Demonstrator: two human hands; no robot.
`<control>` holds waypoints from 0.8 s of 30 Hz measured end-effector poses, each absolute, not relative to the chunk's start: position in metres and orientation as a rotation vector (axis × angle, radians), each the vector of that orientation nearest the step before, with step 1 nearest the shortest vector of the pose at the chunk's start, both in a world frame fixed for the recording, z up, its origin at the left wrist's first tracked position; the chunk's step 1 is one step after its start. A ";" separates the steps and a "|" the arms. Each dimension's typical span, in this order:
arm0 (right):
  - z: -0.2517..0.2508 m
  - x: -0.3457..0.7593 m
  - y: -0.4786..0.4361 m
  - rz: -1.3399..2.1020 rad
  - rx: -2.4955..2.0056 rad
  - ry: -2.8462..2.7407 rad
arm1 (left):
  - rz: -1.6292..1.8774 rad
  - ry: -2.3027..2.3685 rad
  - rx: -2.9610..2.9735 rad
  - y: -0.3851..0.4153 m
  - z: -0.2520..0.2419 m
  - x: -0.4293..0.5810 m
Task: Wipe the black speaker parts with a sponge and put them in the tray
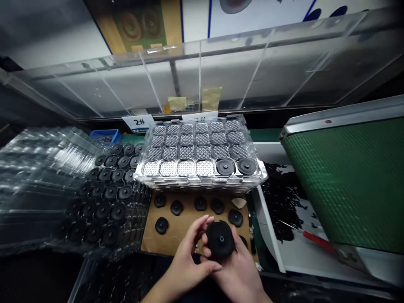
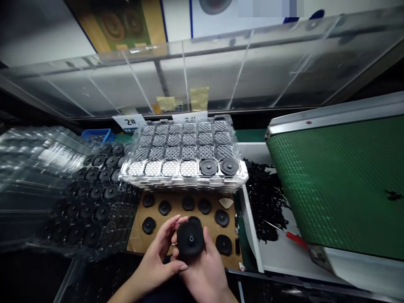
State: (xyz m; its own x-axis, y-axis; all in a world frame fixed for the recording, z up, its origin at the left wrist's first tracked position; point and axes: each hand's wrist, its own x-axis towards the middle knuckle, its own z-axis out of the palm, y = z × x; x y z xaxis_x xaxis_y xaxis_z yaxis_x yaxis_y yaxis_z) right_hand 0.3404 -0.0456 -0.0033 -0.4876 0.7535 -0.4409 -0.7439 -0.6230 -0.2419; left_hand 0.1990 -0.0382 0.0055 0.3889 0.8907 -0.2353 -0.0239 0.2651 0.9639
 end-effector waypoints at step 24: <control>-0.190 0.280 -0.054 1.364 -1.345 -2.239 | 1.432 0.642 0.029 -0.096 0.014 0.121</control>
